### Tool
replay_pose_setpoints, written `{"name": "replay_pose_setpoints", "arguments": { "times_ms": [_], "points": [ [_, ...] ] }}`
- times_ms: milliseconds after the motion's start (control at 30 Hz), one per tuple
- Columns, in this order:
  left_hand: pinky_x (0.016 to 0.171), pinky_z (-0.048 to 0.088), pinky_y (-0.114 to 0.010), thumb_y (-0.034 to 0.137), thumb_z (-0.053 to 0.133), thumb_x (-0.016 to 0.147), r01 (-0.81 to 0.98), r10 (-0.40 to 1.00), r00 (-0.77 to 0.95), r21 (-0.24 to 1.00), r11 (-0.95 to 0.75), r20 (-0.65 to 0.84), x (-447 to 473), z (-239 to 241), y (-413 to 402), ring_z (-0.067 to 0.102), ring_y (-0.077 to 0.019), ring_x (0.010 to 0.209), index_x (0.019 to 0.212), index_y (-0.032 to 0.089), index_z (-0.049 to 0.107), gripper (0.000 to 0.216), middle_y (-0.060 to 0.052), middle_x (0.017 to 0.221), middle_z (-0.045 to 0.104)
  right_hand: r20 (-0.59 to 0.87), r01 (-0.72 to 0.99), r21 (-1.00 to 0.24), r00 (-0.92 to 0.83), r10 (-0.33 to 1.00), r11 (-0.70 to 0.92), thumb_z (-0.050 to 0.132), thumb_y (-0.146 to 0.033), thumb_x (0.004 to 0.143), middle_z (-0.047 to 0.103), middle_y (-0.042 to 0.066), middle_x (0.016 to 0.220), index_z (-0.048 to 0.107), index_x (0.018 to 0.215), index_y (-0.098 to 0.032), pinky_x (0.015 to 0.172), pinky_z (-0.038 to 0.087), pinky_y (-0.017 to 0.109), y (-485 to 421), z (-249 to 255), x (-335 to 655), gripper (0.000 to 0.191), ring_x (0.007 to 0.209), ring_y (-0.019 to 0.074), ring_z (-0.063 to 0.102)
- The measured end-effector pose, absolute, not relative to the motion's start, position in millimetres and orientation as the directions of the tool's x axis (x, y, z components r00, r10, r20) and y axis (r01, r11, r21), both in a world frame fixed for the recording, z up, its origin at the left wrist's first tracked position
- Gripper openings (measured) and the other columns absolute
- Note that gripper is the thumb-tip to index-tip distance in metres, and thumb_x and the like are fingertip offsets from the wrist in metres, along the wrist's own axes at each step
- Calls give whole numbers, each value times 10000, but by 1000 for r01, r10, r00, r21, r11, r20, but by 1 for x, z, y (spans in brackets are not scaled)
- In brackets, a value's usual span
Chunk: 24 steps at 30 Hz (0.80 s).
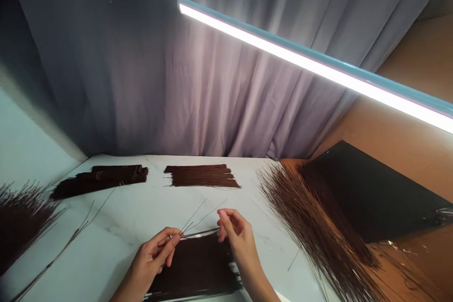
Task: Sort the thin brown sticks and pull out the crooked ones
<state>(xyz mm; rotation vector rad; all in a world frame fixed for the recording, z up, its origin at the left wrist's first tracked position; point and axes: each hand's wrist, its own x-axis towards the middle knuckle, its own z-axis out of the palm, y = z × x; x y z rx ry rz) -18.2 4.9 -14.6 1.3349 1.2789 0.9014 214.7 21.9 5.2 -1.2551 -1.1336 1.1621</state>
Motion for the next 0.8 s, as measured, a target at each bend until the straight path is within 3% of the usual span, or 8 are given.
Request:
{"name": "replay_pose_setpoints", "arguments": {
  "times_ms": [167, 467, 633, 800],
  "points": [
    [433, 151, -180, 772, 587, 822, 164, 965, 192, 975, 149, -180, -14, -16, 2, 292, -81, 481, 918, 170, 683, 617, 58, 528, 457, -73, -159, -985, 24, 997, -68, 731, -644, 800, 603, 18, 744, 652, 826, -154, 497, 471, 240, 27, 4, 194, 497, 613, 135, 567],
    [400, 178, -175, 711, 547, 896, 106, 928, 323, 981, 160, -186, -4, -21, -11, 269, -61, 461, 914, 177, 608, 537, 50, 583, 511, -60, -176, -982, -86, 994, -74, 757, -614, 795, 560, -9, 655, 637, 747, -157, 487, 495, 229, 35, 3, 207, 475, 568, 112, 523],
    [412, 335, -171, 640, 512, 957, 25, 904, 408, 991, 134, -132, -2, -19, -18, 369, -47, 439, 1028, 171, 582, 479, 30, 695, 576, -75, -195, -977, -74, 994, -88, 700, -613, 853, 557, -1, 746, 652, 869, -163, 509, 517, 237, 26, 7, 209, 453, 636, 132, 576],
    [455, 451, -196, 559, 493, 998, -50, 904, 417, 991, 120, -88, 2, -11, -21, 479, -66, 456, 1030, 171, 580, 399, -8, 760, 650, -148, -199, -970, 31, 988, -139, 577, -696, 897, 567, 18, 828, 638, 1084, -165, 448, 514, 257, -4, 6, 201, 567, 611, 138, 570]
  ]
}}
